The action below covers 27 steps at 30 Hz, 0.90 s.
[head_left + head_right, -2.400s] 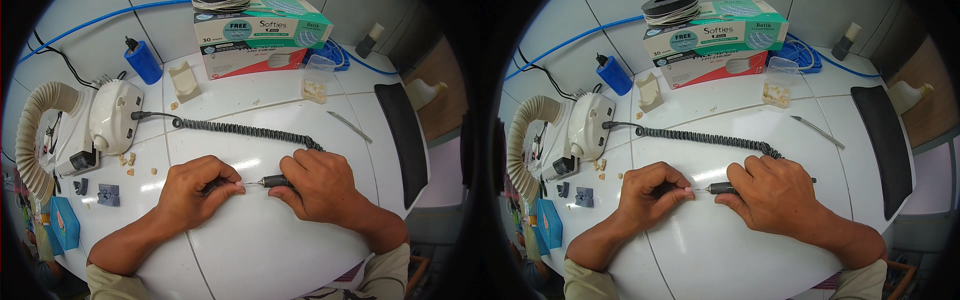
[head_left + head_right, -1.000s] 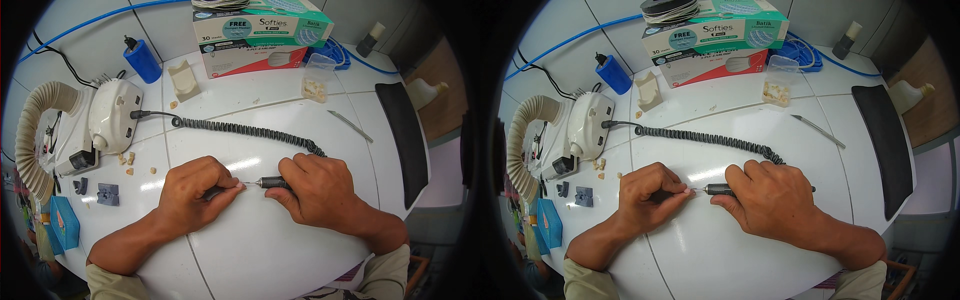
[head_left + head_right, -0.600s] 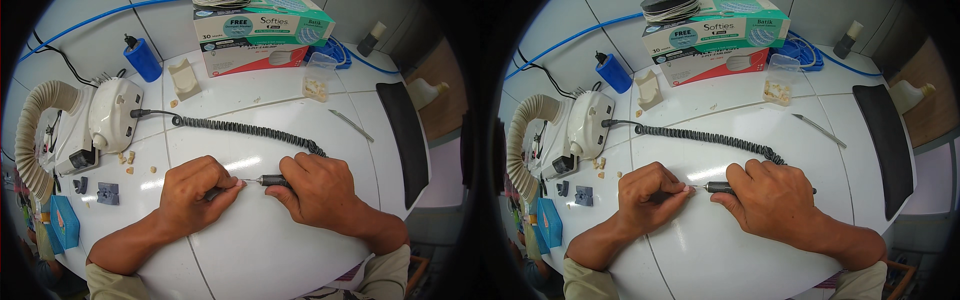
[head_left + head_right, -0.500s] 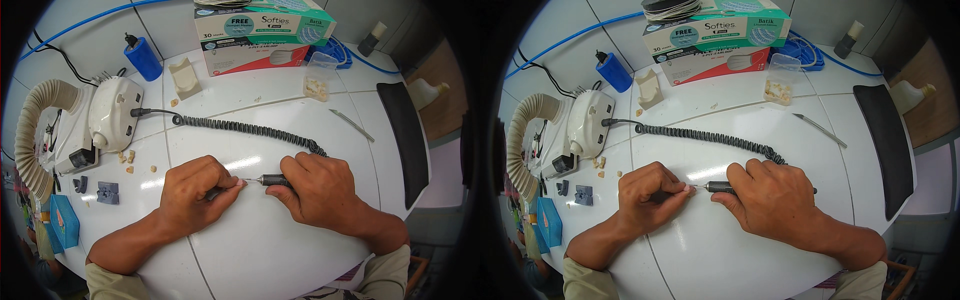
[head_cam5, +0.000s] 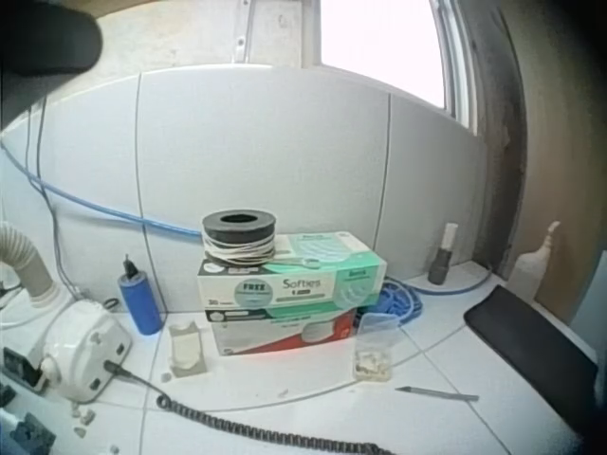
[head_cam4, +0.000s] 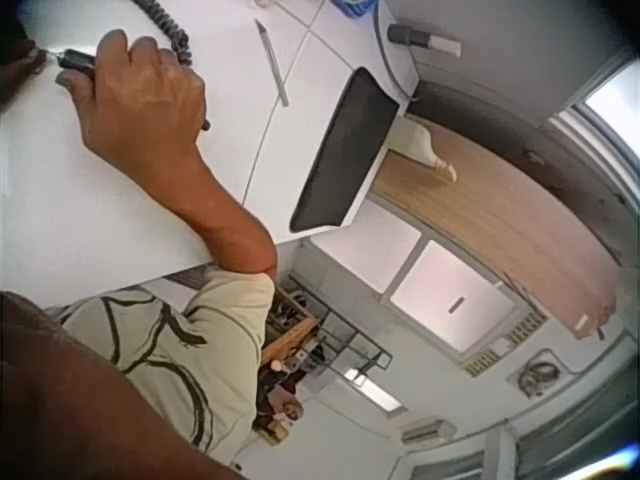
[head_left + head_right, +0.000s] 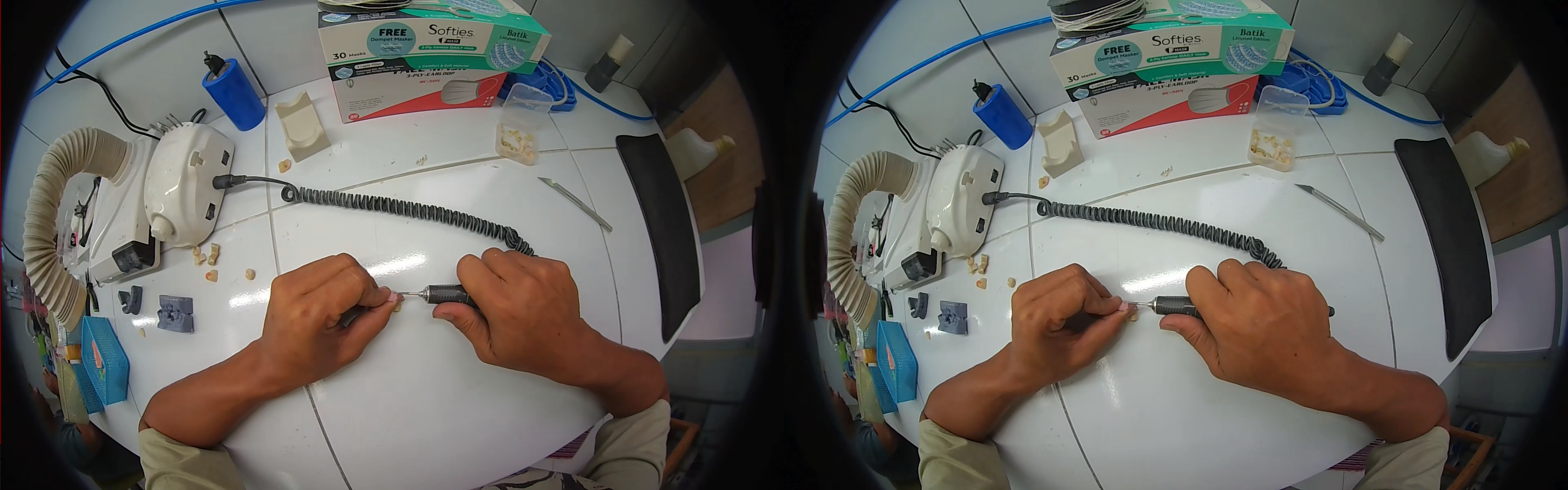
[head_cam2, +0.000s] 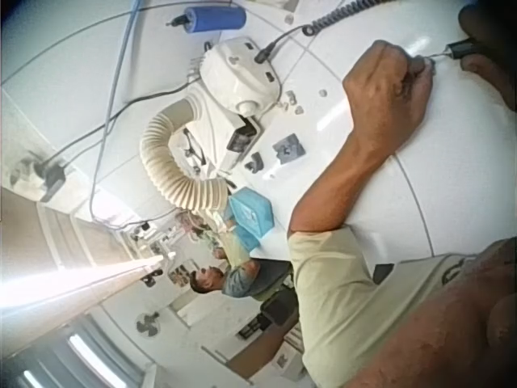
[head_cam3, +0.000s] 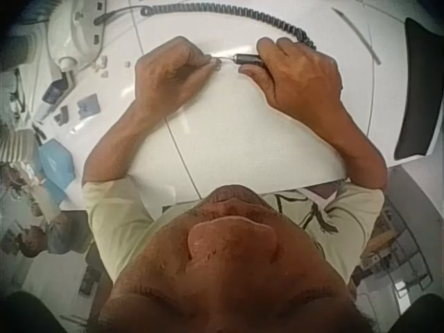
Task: The recorder is using a dental micro-motor to trim and refine a dental crown model on a laboratory bench.
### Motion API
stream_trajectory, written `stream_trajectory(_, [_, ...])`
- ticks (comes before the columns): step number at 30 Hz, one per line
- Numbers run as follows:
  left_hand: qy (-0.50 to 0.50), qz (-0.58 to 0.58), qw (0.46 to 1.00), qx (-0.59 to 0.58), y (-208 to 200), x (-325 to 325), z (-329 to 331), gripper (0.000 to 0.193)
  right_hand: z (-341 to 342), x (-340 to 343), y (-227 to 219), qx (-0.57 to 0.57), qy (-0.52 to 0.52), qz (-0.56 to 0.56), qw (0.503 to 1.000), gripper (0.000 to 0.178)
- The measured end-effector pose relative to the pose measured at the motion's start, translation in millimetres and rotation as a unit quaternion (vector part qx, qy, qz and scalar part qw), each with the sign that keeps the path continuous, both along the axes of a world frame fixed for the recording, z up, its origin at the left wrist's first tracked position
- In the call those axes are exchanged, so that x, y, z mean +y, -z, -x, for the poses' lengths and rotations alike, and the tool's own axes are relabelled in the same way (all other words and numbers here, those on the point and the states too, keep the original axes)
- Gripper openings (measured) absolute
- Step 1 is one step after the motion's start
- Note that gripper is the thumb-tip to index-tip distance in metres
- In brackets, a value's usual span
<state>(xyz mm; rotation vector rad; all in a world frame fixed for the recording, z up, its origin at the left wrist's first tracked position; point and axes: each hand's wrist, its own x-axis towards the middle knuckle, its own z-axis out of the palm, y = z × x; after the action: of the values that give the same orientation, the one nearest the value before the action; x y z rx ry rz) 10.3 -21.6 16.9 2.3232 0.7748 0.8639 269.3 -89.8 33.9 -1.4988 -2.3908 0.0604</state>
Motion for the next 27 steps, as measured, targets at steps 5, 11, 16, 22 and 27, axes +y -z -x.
stream_trajectory(5, [-0.003,-0.002,1.000,0.002,0.2,-0.4,0.2,0.022,0.0,-0.3,0.0,-0.001,0.000,0.002,1.000,0.045])
stream_trajectory(11, [-0.002,-0.001,1.000,0.006,0.0,-0.2,0.6,0.021,0.3,-0.4,0.8,-0.003,0.001,0.002,1.000,0.045])
stream_trajectory(16, [-0.002,-0.001,1.000,0.004,0.6,0.0,0.5,0.021,0.9,-0.3,0.5,-0.003,0.001,-0.002,1.000,0.045])
stream_trajectory(22, [-0.004,0.003,1.000,0.000,0.7,-0.8,-0.1,0.020,1.7,-1.1,0.2,-0.007,0.002,-0.001,1.000,0.045])
stream_trajectory(27, [-0.005,-0.005,1.000,-0.011,2.0,-0.7,-0.6,0.022,1.6,-1.1,0.0,-0.003,0.002,0.000,1.000,0.045])
